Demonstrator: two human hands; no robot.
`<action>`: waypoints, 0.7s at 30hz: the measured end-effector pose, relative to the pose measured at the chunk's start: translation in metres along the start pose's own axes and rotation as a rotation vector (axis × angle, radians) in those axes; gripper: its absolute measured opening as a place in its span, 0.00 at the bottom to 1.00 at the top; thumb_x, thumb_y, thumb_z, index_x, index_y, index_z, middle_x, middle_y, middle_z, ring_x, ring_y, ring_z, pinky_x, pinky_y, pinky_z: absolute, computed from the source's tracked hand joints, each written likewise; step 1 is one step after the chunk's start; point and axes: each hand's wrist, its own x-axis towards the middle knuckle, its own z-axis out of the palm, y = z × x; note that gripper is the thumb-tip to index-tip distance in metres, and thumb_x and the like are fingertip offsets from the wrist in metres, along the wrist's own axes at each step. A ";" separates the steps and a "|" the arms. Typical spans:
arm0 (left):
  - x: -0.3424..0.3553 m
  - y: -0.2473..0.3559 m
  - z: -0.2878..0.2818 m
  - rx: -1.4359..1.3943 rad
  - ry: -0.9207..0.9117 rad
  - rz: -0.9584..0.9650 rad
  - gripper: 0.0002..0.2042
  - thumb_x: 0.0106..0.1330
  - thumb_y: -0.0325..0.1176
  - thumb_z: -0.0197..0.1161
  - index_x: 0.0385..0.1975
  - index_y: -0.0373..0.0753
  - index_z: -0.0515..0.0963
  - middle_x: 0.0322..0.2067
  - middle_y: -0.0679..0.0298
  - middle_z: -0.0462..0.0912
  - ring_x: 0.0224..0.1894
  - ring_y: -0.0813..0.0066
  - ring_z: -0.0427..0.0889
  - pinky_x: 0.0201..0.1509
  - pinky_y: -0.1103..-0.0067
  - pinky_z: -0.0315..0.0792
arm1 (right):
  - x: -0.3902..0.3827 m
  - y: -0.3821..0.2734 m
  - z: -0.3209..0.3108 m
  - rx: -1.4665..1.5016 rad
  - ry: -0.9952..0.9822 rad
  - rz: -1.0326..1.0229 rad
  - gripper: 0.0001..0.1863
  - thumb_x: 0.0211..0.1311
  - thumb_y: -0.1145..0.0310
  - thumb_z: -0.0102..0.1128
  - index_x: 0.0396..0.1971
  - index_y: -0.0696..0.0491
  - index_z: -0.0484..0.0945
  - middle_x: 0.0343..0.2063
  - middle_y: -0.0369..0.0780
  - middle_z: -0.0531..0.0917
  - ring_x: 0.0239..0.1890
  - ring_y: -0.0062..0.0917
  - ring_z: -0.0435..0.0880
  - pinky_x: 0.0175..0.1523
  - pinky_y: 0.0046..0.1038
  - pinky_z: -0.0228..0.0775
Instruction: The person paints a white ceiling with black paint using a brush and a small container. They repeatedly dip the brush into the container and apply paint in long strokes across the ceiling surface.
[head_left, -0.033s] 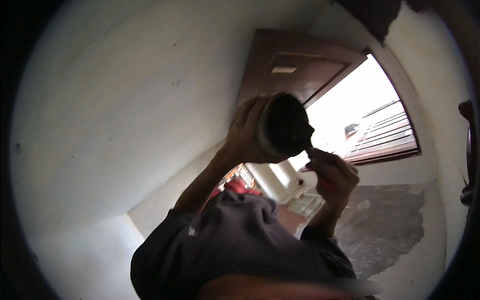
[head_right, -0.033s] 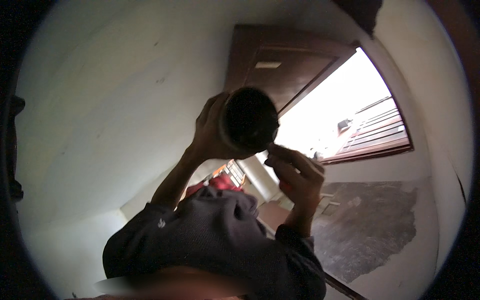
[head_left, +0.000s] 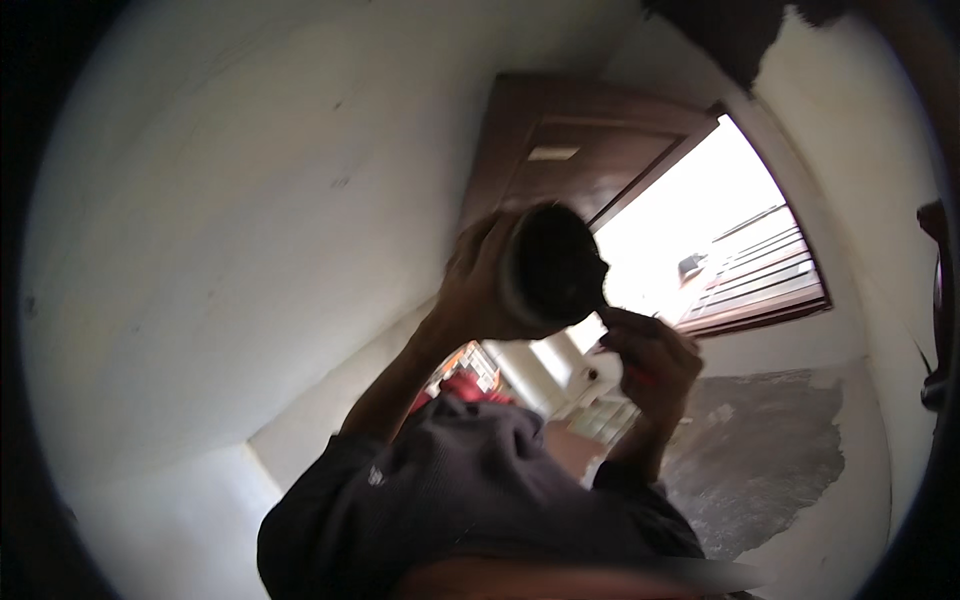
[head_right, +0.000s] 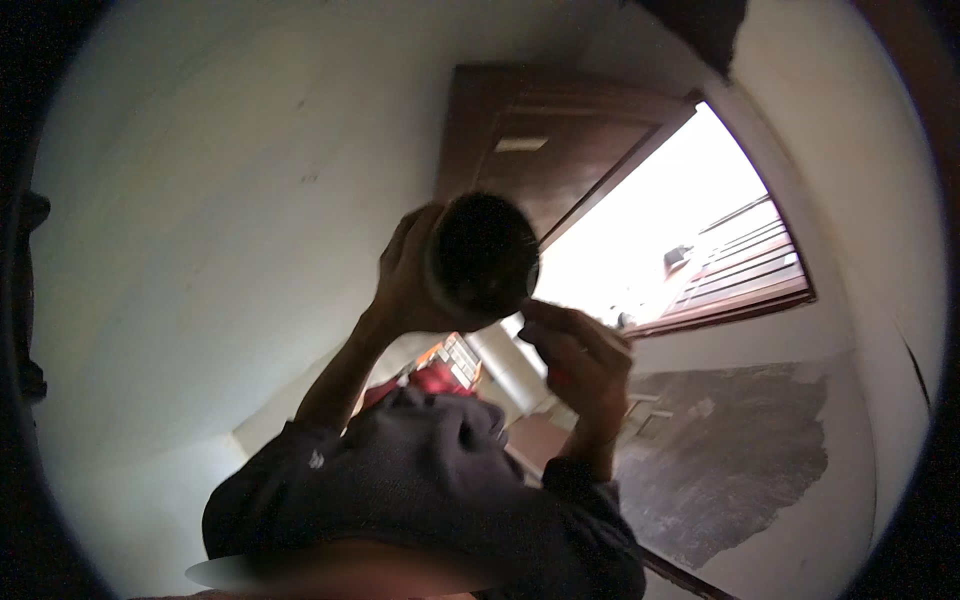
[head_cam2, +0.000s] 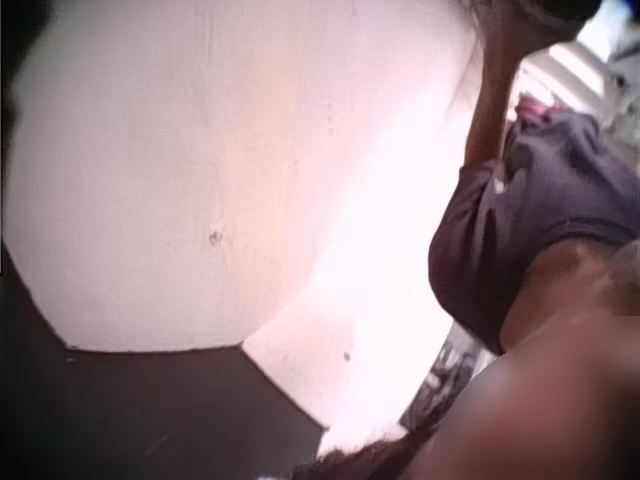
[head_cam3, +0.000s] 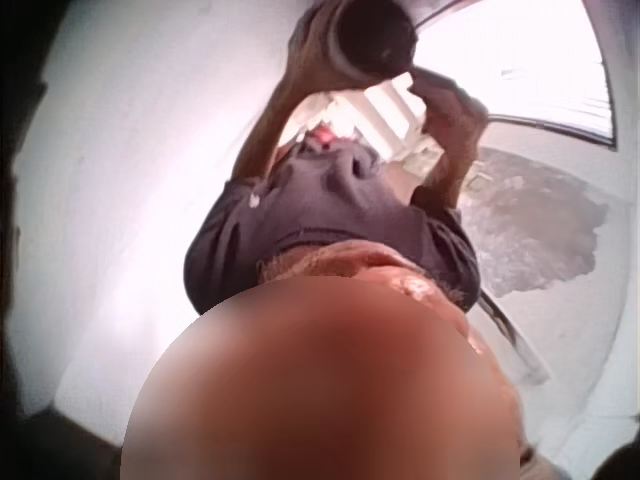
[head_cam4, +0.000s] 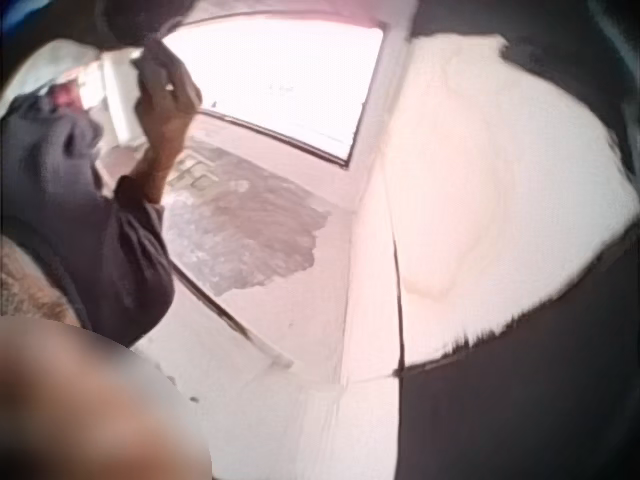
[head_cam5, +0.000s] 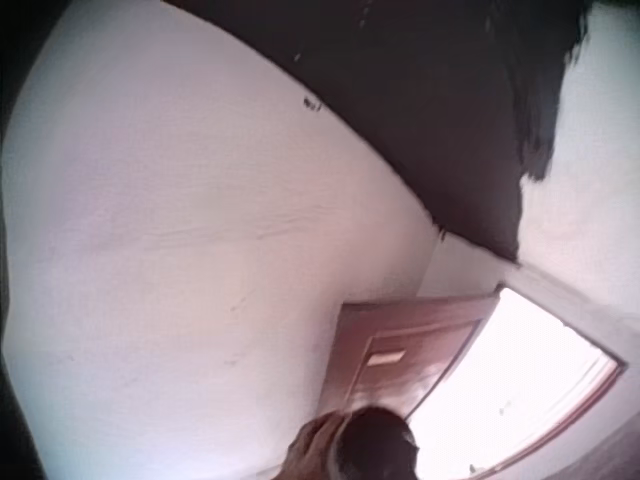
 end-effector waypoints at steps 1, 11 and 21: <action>-0.001 0.001 0.001 -0.037 0.026 -0.007 0.61 0.34 0.58 0.87 0.68 0.30 0.63 0.61 0.44 0.72 0.62 0.43 0.76 0.63 0.58 0.76 | 0.002 0.002 -0.001 0.015 -0.019 0.028 0.10 0.47 0.78 0.78 0.30 0.54 0.86 0.38 0.43 0.90 0.39 0.29 0.92 0.38 0.25 0.86; 0.005 0.009 -0.007 -0.133 -0.067 -0.055 0.60 0.35 0.57 0.87 0.68 0.30 0.63 0.61 0.42 0.71 0.62 0.41 0.75 0.64 0.55 0.73 | 0.016 0.016 -0.008 0.012 -0.002 0.009 0.17 0.56 0.83 0.71 0.40 0.53 0.73 0.40 0.43 0.90 0.38 0.32 0.90 0.38 0.30 0.83; 0.010 0.024 -0.006 -0.162 -0.073 -0.023 0.57 0.36 0.54 0.87 0.67 0.32 0.65 0.60 0.46 0.73 0.62 0.45 0.74 0.66 0.58 0.72 | 0.020 -0.002 -0.009 -0.214 -0.256 -0.030 0.11 0.60 0.78 0.65 0.40 0.54 0.74 0.45 0.43 0.88 0.39 0.35 0.87 0.43 0.35 0.83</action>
